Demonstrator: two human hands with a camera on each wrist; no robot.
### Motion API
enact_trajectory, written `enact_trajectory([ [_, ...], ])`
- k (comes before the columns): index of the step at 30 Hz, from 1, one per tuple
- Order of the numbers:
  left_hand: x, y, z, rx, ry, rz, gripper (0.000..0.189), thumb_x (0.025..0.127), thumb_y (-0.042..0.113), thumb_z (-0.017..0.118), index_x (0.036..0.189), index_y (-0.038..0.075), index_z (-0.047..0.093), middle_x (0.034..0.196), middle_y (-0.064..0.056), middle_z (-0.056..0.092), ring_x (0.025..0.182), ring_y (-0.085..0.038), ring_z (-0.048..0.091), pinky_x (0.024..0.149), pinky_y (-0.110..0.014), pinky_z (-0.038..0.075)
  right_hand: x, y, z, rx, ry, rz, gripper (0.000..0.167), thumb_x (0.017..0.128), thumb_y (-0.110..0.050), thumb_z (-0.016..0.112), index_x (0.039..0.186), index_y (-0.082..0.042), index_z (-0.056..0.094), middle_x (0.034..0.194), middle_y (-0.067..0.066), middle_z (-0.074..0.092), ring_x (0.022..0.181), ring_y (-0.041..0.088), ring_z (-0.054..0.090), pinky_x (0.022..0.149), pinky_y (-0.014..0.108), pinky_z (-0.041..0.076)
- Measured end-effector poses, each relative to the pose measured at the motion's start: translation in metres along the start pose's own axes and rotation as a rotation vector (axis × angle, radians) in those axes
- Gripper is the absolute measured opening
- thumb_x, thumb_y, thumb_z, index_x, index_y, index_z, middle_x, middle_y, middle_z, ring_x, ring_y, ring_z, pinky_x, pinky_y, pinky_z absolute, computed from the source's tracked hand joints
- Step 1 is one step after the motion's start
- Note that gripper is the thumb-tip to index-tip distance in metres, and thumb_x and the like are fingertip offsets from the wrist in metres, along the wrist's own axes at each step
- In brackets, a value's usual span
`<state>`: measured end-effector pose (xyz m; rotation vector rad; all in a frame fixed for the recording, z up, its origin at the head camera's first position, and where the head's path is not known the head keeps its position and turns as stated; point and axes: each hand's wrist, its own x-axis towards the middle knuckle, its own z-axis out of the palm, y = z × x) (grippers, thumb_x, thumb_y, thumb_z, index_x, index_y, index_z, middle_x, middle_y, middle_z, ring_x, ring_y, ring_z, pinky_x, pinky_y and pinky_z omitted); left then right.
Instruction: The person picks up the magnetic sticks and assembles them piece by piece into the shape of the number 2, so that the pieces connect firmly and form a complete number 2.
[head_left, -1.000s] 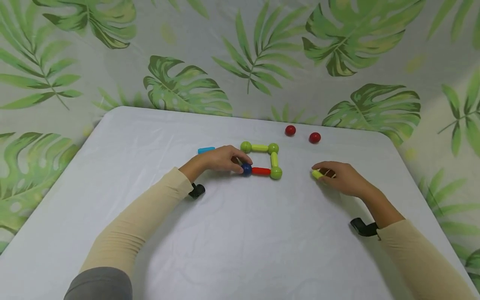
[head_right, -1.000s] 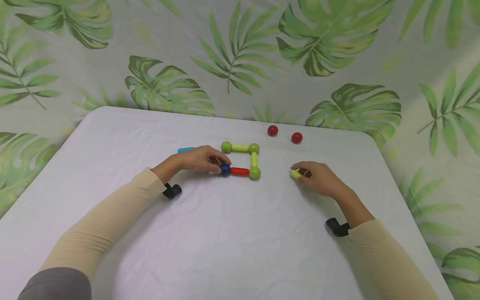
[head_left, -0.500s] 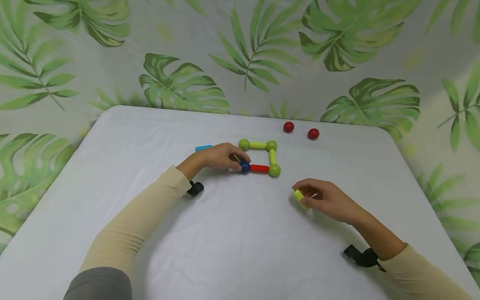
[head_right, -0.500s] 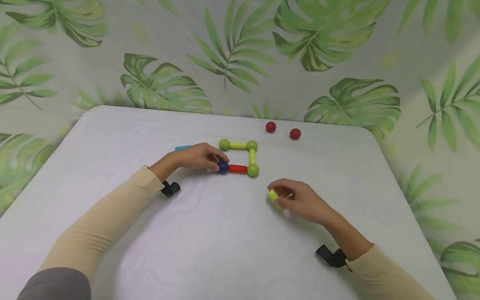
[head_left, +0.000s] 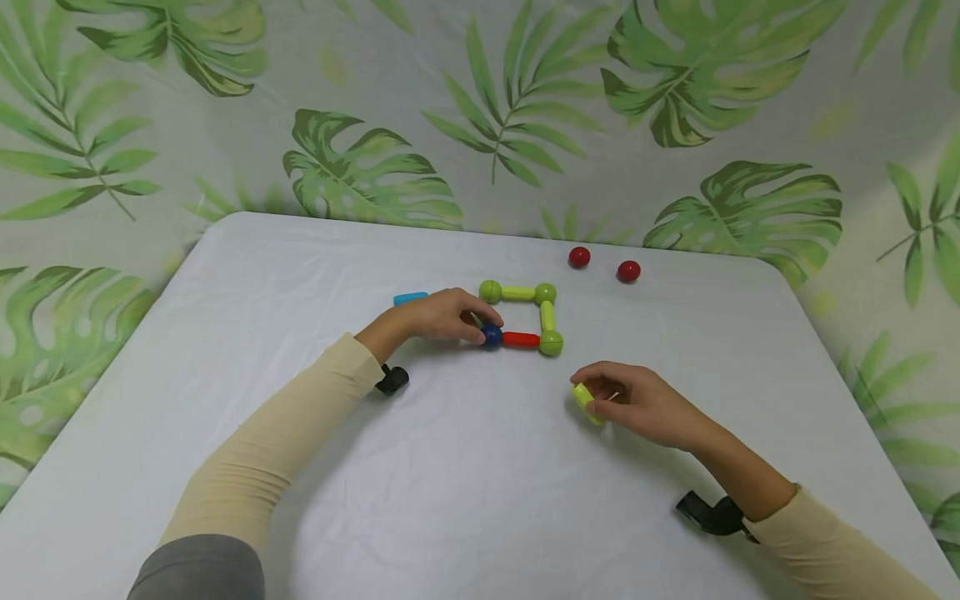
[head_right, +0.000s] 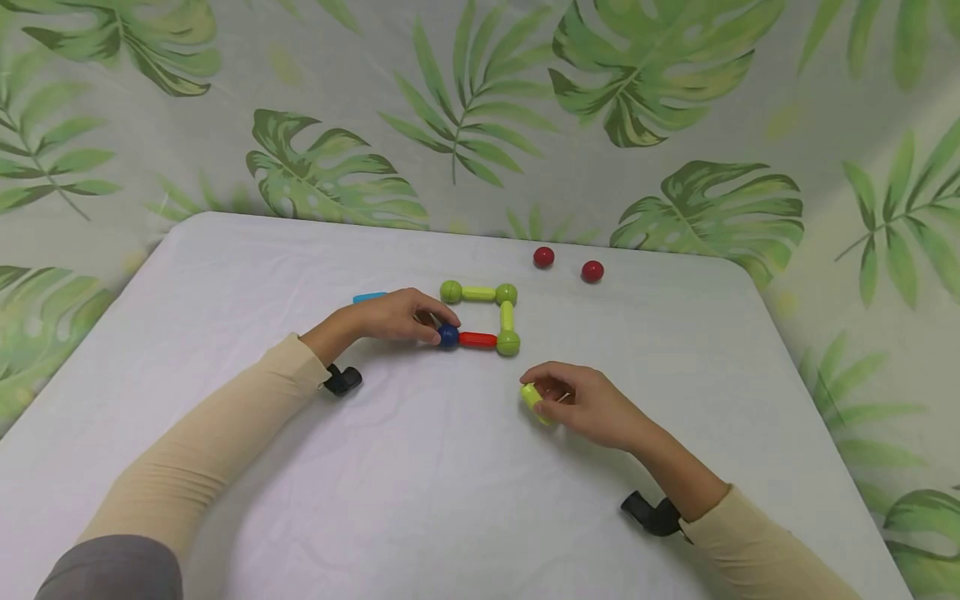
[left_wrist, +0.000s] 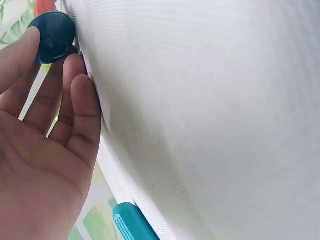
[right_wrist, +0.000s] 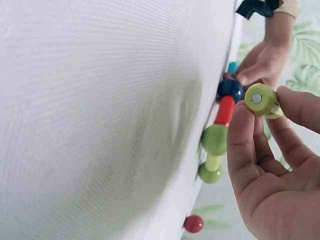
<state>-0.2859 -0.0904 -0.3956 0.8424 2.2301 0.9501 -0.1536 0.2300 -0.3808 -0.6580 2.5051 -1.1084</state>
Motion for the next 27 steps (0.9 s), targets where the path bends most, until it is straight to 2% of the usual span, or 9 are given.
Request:
enact_trajectory([
  [16, 0.001, -0.001, -0.001, -0.011, 0.003, -0.007, 0.039, 0.093, 0.012, 0.066, 0.131, 0.014, 0.065, 0.134, -0.008, 0.064, 0.115, -0.022, 0.062, 0.093, -0.029, 0.051, 0.006, 0.003, 0.007, 0.010, -0.020, -0.025, 0.031, 0.092, -0.006, 0.066, 0.123, -0.007, 0.064, 0.098, 0.002, 0.063, 0.089, 0.010, 0.055, 0.074, 0.020, 0.052],
  [22, 0.001, 0.001, -0.001, 0.004, 0.010, -0.009, 0.039, 0.093, 0.012, 0.066, 0.132, 0.014, 0.065, 0.134, -0.007, 0.063, 0.117, -0.023, 0.062, 0.096, -0.032, 0.052, 0.018, 0.002, 0.018, 0.011, -0.049, 0.002, 0.032, 0.093, -0.010, 0.066, 0.125, -0.008, 0.064, 0.100, 0.003, 0.063, 0.092, 0.013, 0.055, 0.077, 0.019, 0.051],
  [27, 0.000, 0.002, 0.000, -0.001, 0.010, -0.009, 0.039, 0.093, 0.013, 0.066, 0.132, 0.013, 0.064, 0.135, -0.008, 0.063, 0.117, -0.023, 0.062, 0.096, -0.032, 0.052, 0.031, -0.006, 0.026, 0.024, -0.077, -0.007, 0.032, 0.093, -0.011, 0.066, 0.125, -0.007, 0.064, 0.100, 0.004, 0.064, 0.092, 0.017, 0.056, 0.076, 0.019, 0.051],
])
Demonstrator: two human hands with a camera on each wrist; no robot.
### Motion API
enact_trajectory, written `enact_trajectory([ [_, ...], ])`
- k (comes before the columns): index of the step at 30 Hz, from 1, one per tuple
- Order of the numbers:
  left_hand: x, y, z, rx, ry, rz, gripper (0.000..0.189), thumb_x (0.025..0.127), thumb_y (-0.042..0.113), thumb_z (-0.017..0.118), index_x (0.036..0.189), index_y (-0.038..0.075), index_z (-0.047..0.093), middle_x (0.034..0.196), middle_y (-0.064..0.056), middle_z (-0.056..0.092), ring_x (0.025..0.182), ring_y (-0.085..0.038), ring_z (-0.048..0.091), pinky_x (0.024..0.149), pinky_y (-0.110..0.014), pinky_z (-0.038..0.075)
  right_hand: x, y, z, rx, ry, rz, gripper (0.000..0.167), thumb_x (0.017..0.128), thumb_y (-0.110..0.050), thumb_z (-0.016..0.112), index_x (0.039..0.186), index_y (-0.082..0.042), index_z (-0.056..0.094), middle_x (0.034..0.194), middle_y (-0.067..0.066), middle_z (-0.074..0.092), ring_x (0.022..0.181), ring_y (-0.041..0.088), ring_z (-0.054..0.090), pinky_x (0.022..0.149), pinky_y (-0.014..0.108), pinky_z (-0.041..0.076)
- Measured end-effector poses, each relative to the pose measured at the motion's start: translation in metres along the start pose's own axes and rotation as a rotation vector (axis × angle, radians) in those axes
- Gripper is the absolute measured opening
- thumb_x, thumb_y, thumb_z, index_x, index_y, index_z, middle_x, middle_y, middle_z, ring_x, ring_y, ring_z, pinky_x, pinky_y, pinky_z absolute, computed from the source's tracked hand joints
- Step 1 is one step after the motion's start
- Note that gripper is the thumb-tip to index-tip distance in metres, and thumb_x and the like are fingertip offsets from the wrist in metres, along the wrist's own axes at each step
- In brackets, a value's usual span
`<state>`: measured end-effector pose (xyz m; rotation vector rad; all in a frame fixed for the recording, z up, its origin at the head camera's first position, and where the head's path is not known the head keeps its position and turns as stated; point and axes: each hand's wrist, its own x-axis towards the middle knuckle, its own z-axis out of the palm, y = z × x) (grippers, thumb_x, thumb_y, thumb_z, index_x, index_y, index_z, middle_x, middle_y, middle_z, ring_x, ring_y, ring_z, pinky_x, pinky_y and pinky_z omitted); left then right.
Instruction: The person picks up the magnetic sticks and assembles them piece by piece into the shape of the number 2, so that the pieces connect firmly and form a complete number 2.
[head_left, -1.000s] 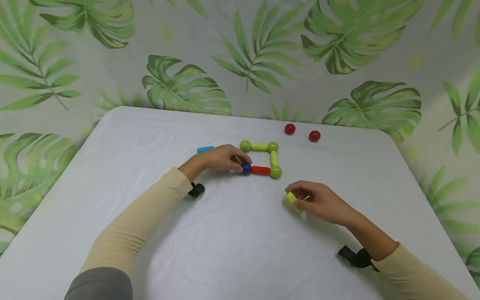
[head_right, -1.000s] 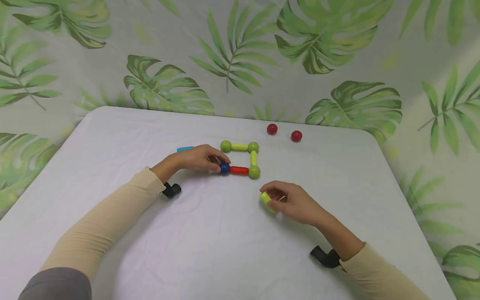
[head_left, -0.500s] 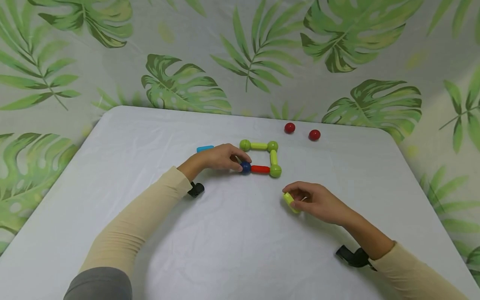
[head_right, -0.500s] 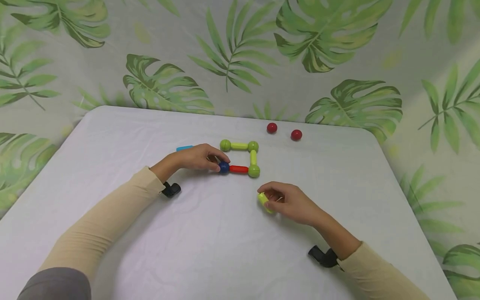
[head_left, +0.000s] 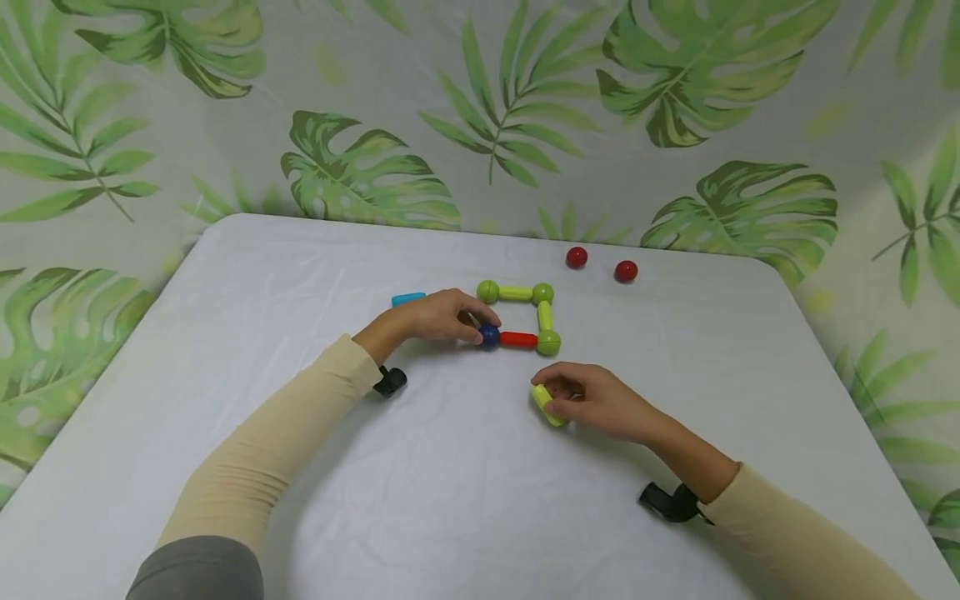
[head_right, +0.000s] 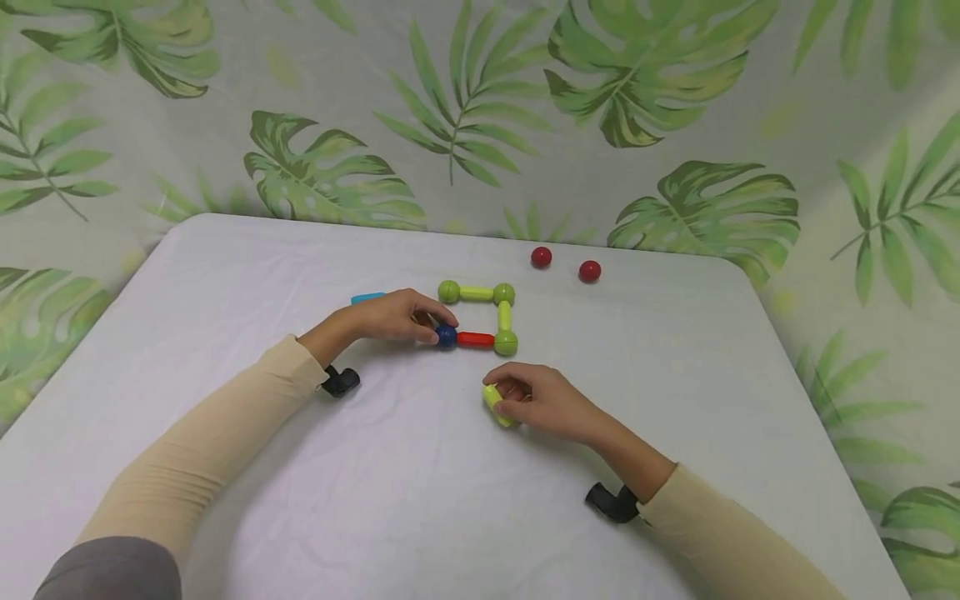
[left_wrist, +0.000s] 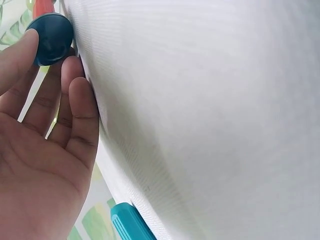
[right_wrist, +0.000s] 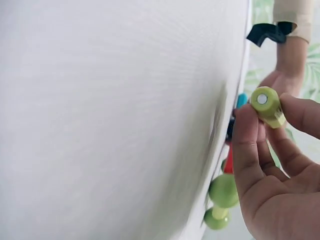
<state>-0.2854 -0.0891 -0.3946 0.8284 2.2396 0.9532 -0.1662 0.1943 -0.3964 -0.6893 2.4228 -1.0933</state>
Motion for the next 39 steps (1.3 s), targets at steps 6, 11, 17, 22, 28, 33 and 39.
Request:
enact_trajectory([
  [6, 0.000, -0.002, 0.001, -0.003, 0.012, -0.005, 0.038, 0.094, 0.013, 0.066, 0.132, 0.015, 0.065, 0.135, -0.007, 0.064, 0.117, -0.022, 0.062, 0.095, -0.031, 0.052, 0.019, -0.009, 0.008, 0.058, -0.026, 0.076, 0.033, 0.093, -0.012, 0.066, 0.125, -0.008, 0.064, 0.103, 0.007, 0.064, 0.094, 0.019, 0.058, 0.077, 0.019, 0.052],
  [11, 0.000, -0.004, 0.000, -0.001, 0.015, -0.002, 0.039, 0.094, 0.013, 0.066, 0.132, 0.015, 0.064, 0.135, -0.006, 0.064, 0.117, -0.022, 0.062, 0.095, -0.032, 0.052, 0.033, -0.014, 0.012, 0.073, -0.007, 0.113, 0.033, 0.092, -0.011, 0.067, 0.124, -0.010, 0.065, 0.105, 0.008, 0.064, 0.094, 0.019, 0.059, 0.080, 0.023, 0.054],
  [17, -0.001, -0.006, 0.000, -0.013, 0.014, 0.006, 0.039, 0.094, 0.013, 0.065, 0.132, 0.015, 0.064, 0.134, -0.005, 0.064, 0.117, -0.022, 0.062, 0.095, -0.032, 0.052, 0.044, -0.018, 0.014, 0.074, 0.026, 0.110, 0.032, 0.091, -0.013, 0.068, 0.123, -0.011, 0.066, 0.105, 0.009, 0.065, 0.092, 0.018, 0.061, 0.079, 0.024, 0.054],
  [22, -0.002, -0.005, 0.001, -0.019, 0.011, 0.017, 0.038, 0.094, 0.013, 0.065, 0.132, 0.014, 0.064, 0.131, -0.007, 0.065, 0.114, -0.022, 0.063, 0.092, -0.030, 0.051, 0.051, -0.022, 0.017, 0.111, 0.068, 0.126, 0.028, 0.092, -0.013, 0.069, 0.118, -0.011, 0.061, 0.105, 0.010, 0.066, 0.090, 0.018, 0.062, 0.075, 0.025, 0.054],
  [28, -0.003, -0.004, 0.001, -0.017, 0.012, 0.013, 0.039, 0.094, 0.013, 0.065, 0.133, 0.014, 0.063, 0.131, -0.007, 0.066, 0.112, -0.021, 0.063, 0.090, -0.029, 0.050, 0.057, -0.024, 0.017, 0.138, 0.100, 0.140, 0.018, 0.092, -0.013, 0.068, 0.108, -0.009, 0.060, 0.101, 0.009, 0.064, 0.085, 0.017, 0.061, 0.073, 0.024, 0.053],
  [33, -0.004, -0.003, 0.001, -0.017, 0.009, 0.012, 0.040, 0.094, 0.012, 0.065, 0.133, 0.013, 0.063, 0.132, -0.007, 0.065, 0.114, -0.021, 0.062, 0.093, -0.030, 0.051, 0.059, -0.025, 0.017, 0.153, 0.085, 0.137, 0.021, 0.093, -0.012, 0.067, 0.113, -0.006, 0.061, 0.105, 0.012, 0.065, 0.086, 0.017, 0.062, 0.075, 0.024, 0.055],
  [39, -0.004, -0.003, 0.001, -0.022, 0.008, 0.009, 0.039, 0.094, 0.012, 0.065, 0.133, 0.014, 0.063, 0.133, -0.007, 0.065, 0.114, -0.021, 0.063, 0.094, -0.030, 0.050, 0.060, -0.027, 0.017, 0.130, 0.096, 0.142, 0.028, 0.093, -0.013, 0.067, 0.121, -0.008, 0.062, 0.112, 0.014, 0.066, 0.096, 0.020, 0.064, 0.078, 0.027, 0.057],
])
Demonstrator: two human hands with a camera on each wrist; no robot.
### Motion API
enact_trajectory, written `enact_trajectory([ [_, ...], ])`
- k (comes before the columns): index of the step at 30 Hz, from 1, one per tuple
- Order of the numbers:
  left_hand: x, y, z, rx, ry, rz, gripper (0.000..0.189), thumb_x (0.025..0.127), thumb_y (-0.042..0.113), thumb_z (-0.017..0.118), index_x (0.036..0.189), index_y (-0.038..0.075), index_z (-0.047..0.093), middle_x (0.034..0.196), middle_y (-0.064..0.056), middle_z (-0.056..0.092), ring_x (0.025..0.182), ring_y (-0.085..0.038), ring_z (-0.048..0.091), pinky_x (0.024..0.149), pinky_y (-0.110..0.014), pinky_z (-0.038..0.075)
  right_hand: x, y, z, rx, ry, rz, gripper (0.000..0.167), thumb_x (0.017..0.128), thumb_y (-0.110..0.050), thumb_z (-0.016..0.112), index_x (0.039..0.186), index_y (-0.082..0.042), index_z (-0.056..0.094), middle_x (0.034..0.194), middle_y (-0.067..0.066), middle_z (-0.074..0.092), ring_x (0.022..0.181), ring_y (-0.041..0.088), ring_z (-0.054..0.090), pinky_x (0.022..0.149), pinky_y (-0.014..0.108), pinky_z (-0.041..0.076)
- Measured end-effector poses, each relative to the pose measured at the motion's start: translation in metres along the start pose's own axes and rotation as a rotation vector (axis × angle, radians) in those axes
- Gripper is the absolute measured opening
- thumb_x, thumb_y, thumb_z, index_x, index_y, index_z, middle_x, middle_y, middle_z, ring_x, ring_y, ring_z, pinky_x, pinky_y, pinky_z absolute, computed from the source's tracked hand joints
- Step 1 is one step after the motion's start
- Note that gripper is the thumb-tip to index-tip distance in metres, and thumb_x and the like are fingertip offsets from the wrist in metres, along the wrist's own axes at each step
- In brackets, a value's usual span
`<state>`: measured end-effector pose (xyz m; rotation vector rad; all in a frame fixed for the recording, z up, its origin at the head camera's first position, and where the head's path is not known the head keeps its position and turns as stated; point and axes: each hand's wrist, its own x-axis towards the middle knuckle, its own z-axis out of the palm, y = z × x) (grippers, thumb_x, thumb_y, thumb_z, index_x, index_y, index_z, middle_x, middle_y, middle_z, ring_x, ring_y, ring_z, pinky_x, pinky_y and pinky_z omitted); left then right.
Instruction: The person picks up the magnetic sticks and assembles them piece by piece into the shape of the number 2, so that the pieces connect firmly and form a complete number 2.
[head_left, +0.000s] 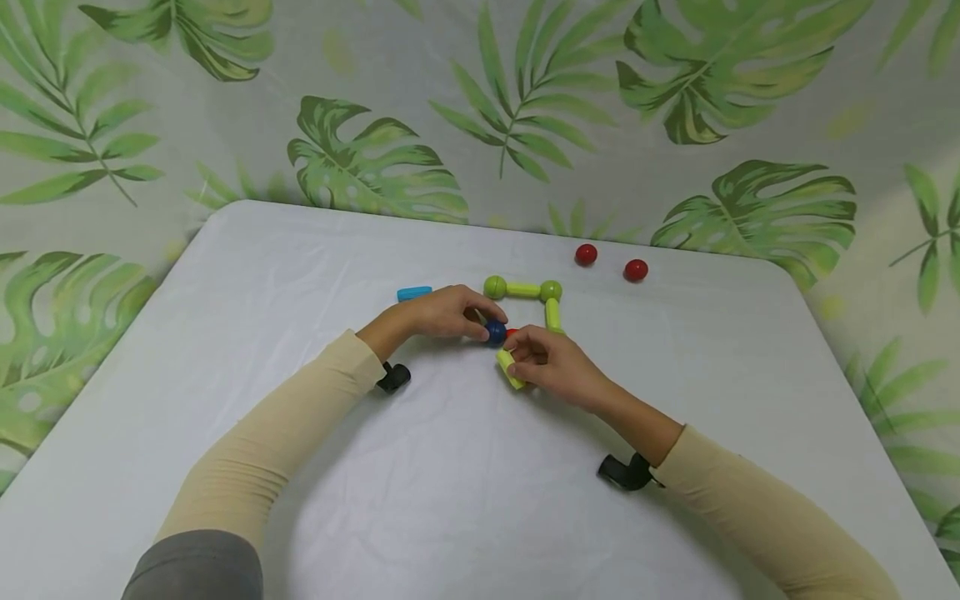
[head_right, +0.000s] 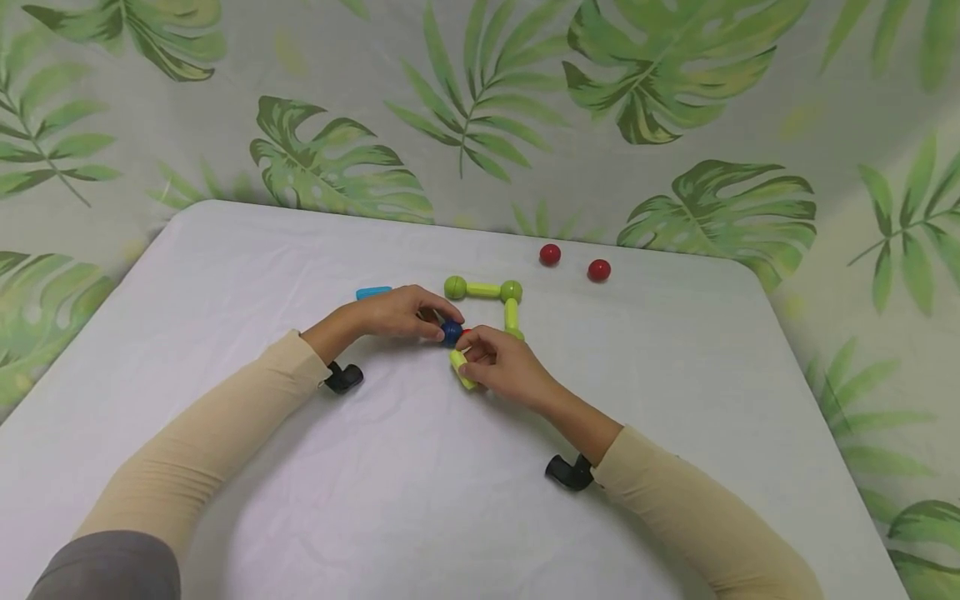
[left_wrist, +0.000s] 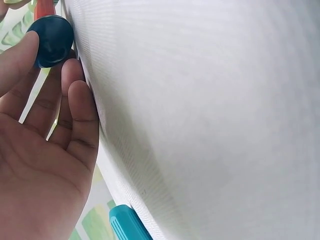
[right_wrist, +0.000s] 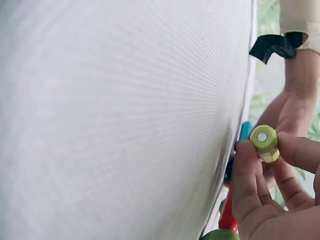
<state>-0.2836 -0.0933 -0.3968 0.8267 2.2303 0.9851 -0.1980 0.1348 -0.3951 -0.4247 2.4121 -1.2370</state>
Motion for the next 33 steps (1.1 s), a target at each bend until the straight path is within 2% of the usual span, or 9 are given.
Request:
enact_trajectory([
  [8, 0.000, -0.001, 0.000, -0.008, -0.001, 0.002, 0.039, 0.094, 0.012, 0.065, 0.133, 0.013, 0.063, 0.133, -0.006, 0.065, 0.113, -0.020, 0.064, 0.092, -0.030, 0.050, 0.003, -0.001, 0.003, -0.179, 0.101, -0.053, 0.024, 0.091, -0.012, 0.069, 0.115, -0.010, 0.066, 0.105, 0.009, 0.070, 0.092, 0.019, 0.065, 0.076, 0.026, 0.056],
  [19, 0.000, -0.001, 0.000, 0.006, 0.001, 0.018, 0.039, 0.094, 0.011, 0.065, 0.133, 0.012, 0.063, 0.133, -0.007, 0.065, 0.113, -0.021, 0.063, 0.093, -0.030, 0.051, 0.009, -0.011, 0.008, -0.178, 0.135, 0.031, 0.021, 0.090, -0.013, 0.071, 0.108, -0.007, 0.064, 0.099, 0.010, 0.069, 0.084, 0.019, 0.062, 0.067, 0.024, 0.053],
  [25, 0.000, 0.000, 0.000, 0.010, -0.003, 0.023, 0.040, 0.094, 0.011, 0.064, 0.134, 0.012, 0.062, 0.134, -0.007, 0.064, 0.115, -0.022, 0.063, 0.095, -0.031, 0.051, 0.011, -0.014, 0.011, -0.162, 0.149, 0.065, 0.019, 0.089, -0.014, 0.072, 0.105, -0.006, 0.063, 0.097, 0.010, 0.069, 0.082, 0.018, 0.062, 0.066, 0.022, 0.053],
  [33, -0.001, -0.001, 0.000, 0.010, -0.002, 0.017, 0.040, 0.094, 0.013, 0.065, 0.134, 0.012, 0.062, 0.134, -0.007, 0.064, 0.115, -0.022, 0.063, 0.094, -0.031, 0.051, 0.013, -0.012, 0.012, -0.133, 0.148, 0.068, 0.022, 0.089, -0.013, 0.073, 0.107, -0.004, 0.063, 0.101, 0.012, 0.070, 0.083, 0.018, 0.064, 0.066, 0.023, 0.054],
])
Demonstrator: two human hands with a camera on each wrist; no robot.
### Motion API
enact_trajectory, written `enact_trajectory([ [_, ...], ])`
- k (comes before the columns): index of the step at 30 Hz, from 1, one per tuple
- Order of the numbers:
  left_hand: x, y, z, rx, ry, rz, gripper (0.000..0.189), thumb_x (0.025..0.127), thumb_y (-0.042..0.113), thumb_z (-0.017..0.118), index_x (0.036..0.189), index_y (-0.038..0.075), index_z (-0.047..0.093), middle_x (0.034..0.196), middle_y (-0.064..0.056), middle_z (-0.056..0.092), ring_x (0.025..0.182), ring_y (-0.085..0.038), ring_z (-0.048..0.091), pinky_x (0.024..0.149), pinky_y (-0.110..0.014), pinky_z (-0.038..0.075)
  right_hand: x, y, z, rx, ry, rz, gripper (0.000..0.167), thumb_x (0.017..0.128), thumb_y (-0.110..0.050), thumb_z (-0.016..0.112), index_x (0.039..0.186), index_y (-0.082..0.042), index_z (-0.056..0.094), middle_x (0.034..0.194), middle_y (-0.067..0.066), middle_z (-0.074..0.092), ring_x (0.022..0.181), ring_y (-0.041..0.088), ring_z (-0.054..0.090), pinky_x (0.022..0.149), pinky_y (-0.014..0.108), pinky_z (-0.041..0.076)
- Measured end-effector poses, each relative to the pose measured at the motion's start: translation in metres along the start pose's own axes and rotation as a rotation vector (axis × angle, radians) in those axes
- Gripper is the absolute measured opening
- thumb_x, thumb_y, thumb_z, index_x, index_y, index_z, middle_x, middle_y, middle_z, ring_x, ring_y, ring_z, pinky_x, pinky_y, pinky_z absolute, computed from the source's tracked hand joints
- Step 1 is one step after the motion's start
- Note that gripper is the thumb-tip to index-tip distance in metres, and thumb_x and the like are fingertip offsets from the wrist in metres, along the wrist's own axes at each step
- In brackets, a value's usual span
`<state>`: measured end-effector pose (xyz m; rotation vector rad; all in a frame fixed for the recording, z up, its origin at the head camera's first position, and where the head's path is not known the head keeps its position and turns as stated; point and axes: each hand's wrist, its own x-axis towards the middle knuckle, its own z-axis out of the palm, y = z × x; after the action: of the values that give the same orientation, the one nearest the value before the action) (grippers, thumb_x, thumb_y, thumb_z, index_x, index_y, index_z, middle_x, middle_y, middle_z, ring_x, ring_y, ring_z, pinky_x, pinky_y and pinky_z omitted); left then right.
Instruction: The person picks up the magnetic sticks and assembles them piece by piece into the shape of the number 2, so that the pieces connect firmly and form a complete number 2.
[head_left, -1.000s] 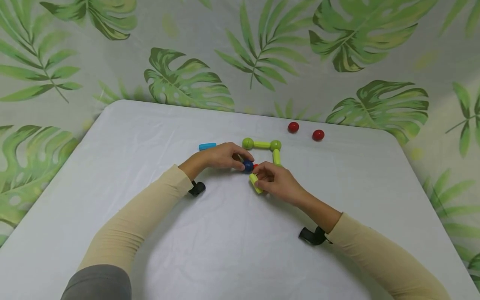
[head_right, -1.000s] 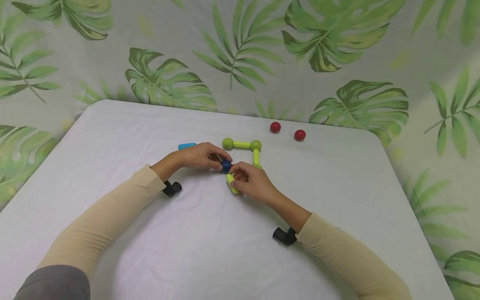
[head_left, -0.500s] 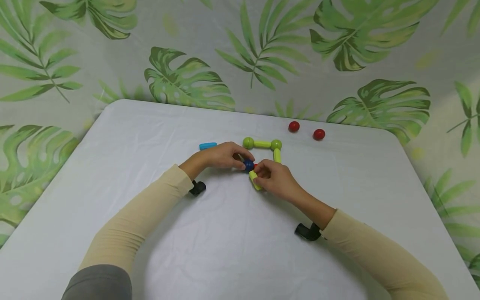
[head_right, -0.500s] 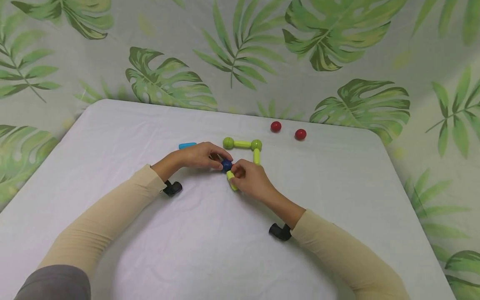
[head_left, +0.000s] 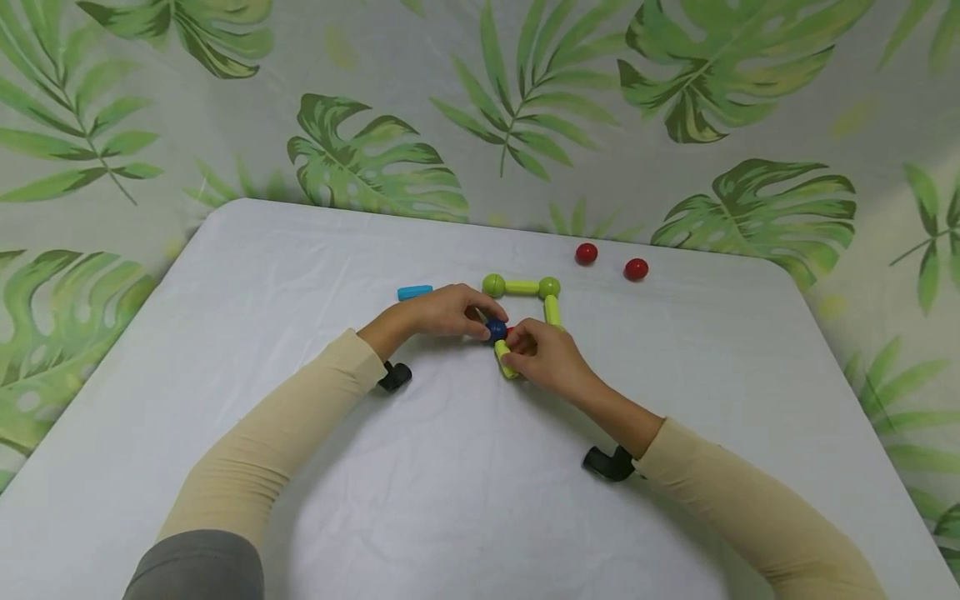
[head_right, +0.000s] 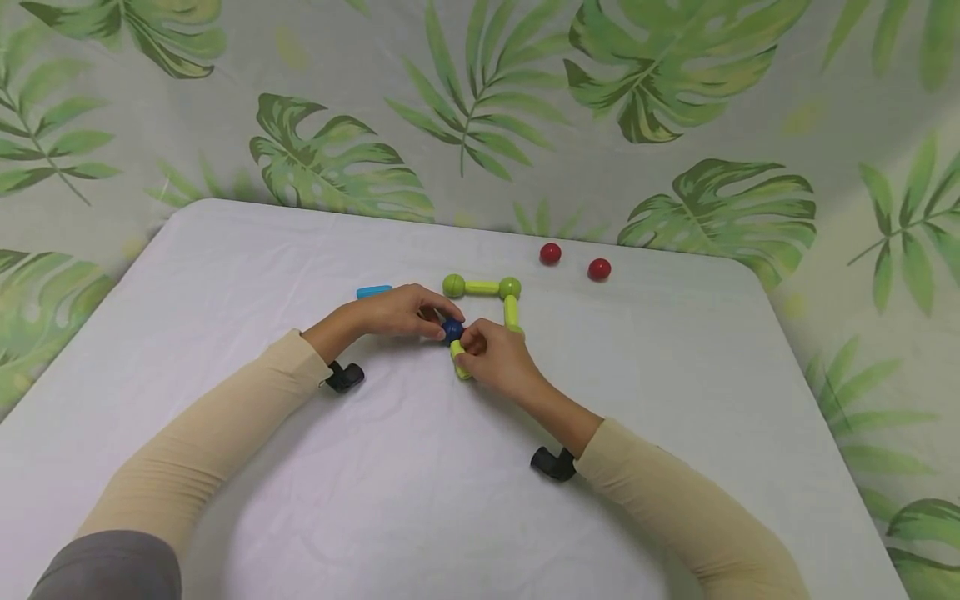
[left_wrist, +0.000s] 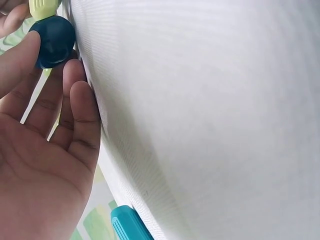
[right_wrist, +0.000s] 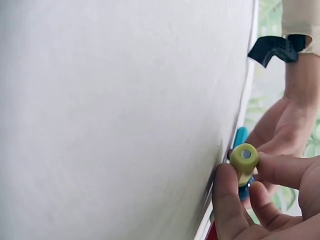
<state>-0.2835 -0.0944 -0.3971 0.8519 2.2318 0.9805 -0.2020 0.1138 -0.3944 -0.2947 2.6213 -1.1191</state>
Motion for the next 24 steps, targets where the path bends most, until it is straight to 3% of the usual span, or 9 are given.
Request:
enact_trajectory([
  [6, 0.0003, -0.0006, 0.0005, 0.003, 0.004, -0.012, 0.039, 0.094, 0.013, 0.065, 0.133, 0.013, 0.063, 0.134, -0.006, 0.064, 0.116, -0.022, 0.063, 0.095, -0.032, 0.051, -0.0015, 0.0017, 0.0016, 0.052, -0.037, 0.010, 0.028, 0.088, -0.012, 0.074, 0.112, -0.004, 0.063, 0.110, 0.014, 0.069, 0.095, 0.022, 0.067, 0.075, 0.025, 0.057],
  [15, 0.0003, 0.0002, 0.0017, 0.002, 0.015, -0.033, 0.039, 0.093, 0.013, 0.067, 0.132, 0.015, 0.064, 0.131, -0.004, 0.065, 0.113, -0.020, 0.063, 0.093, -0.031, 0.052, -0.0016, 0.0021, 0.0059, 0.152, -0.045, 0.078, 0.030, 0.089, -0.013, 0.072, 0.115, -0.003, 0.061, 0.111, 0.015, 0.067, 0.094, 0.020, 0.064, 0.070, 0.021, 0.053],
  [24, 0.0012, 0.0012, 0.0014, 0.004, 0.015, -0.032, 0.039, 0.094, 0.014, 0.067, 0.132, 0.015, 0.064, 0.132, -0.003, 0.065, 0.114, -0.019, 0.064, 0.094, -0.031, 0.052, -0.0010, -0.0002, 0.0083, 0.211, -0.057, 0.122, 0.032, 0.090, -0.013, 0.072, 0.118, -0.003, 0.060, 0.114, 0.014, 0.065, 0.096, 0.020, 0.064, 0.075, 0.021, 0.055],
])
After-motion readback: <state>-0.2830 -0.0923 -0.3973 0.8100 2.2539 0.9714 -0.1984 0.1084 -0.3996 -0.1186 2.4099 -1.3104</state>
